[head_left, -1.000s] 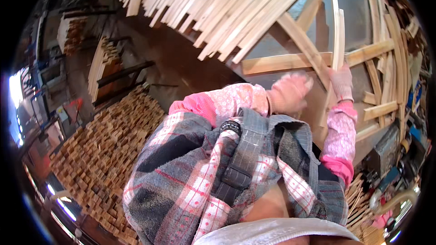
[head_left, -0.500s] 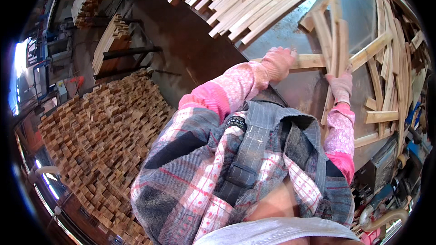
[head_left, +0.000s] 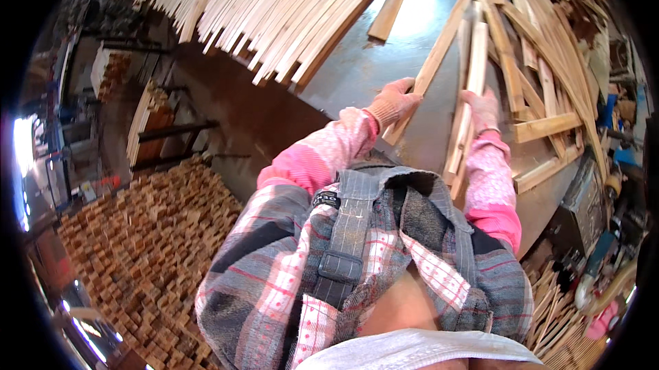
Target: The person sorts thin wooden slats on a metal table, picking them up from a pile and arranging them into a neat stack. The person wears pink gloves and a plaid shirt while performing the repetitive sorting task.
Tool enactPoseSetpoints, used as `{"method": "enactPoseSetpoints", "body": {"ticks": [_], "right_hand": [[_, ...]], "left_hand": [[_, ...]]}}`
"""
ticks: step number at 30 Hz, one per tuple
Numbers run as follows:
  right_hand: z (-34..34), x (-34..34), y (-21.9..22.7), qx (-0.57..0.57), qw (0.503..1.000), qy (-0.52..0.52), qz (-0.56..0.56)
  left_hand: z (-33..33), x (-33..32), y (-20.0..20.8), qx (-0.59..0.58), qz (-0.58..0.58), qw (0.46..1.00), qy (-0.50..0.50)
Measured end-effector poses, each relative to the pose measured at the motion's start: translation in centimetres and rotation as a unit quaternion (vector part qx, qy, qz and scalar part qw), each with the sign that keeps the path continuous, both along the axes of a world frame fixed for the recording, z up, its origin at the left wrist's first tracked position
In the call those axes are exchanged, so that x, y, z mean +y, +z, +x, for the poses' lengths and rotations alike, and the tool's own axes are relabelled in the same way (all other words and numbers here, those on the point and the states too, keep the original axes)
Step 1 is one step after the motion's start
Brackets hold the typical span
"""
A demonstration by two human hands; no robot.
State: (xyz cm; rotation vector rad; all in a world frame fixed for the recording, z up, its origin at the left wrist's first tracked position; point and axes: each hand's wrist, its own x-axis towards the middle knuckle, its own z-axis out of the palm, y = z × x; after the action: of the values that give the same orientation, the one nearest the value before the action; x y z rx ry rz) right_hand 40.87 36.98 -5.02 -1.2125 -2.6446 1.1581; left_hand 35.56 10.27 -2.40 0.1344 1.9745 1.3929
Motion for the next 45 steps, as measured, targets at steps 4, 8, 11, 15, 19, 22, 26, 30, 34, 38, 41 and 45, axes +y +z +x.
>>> {"method": "enactPoseSetpoints", "body": {"ticks": [4,8,11,15,19,22,26,30,34,38,41,45], "right_hand": [[-1.0,-2.5,2.0,-0.117,0.992,0.033,0.042],[-1.2,-2.5,4.2,-0.167,0.984,-0.022,-0.048],[1.5,-0.1,0.9,-0.017,0.982,-0.046,-0.183],[3.5,0.1,-1.6,0.055,0.945,0.057,-0.318],[3.2,-3.9,-5.3,0.217,0.782,-0.134,-0.568],[1.1,-4.8,0.4,0.047,0.915,0.094,-0.390],[-3.2,-5.1,4.4,-0.242,0.953,0.169,-0.063],[-3.2,-6.5,4.2,-0.176,0.981,0.068,-0.043],[-4.3,-9.7,2.4,-0.200,0.980,0.009,0.011],[-4.1,-8.5,1.2,-0.168,0.985,0.024,-0.002],[-3.8,-6.3,-1.8,-0.124,0.991,0.048,0.010],[-8.5,-11.7,0.7,-0.041,0.994,0.057,-0.088]], "left_hand": [[-0.1,4.5,-2.4,-0.057,-0.003,0.998,-0.003],[2.6,8.1,-3.9,-0.112,0.072,0.991,0.008],[3.6,8.7,-6.9,-0.235,0.271,0.929,0.092],[0.7,6.7,-5.0,-0.497,0.372,0.764,0.175],[-1.5,3.5,-2.2,-0.466,0.347,0.808,0.096],[-3.2,2.2,-4.2,-0.247,0.121,0.960,-0.055],[-3.5,3.3,-1.2,0.063,-0.187,0.935,-0.294],[-4.7,4.3,0.1,0.181,-0.253,0.880,-0.358],[-11.6,3.0,-1.2,0.390,-0.293,0.867,-0.101],[-16.8,1.9,-2.3,0.264,-0.356,0.895,-0.054],[-15.9,-0.6,-3.7,0.197,-0.307,0.929,-0.057],[-7.1,-9.0,-1.2,0.159,-0.253,0.954,-0.032]]}}
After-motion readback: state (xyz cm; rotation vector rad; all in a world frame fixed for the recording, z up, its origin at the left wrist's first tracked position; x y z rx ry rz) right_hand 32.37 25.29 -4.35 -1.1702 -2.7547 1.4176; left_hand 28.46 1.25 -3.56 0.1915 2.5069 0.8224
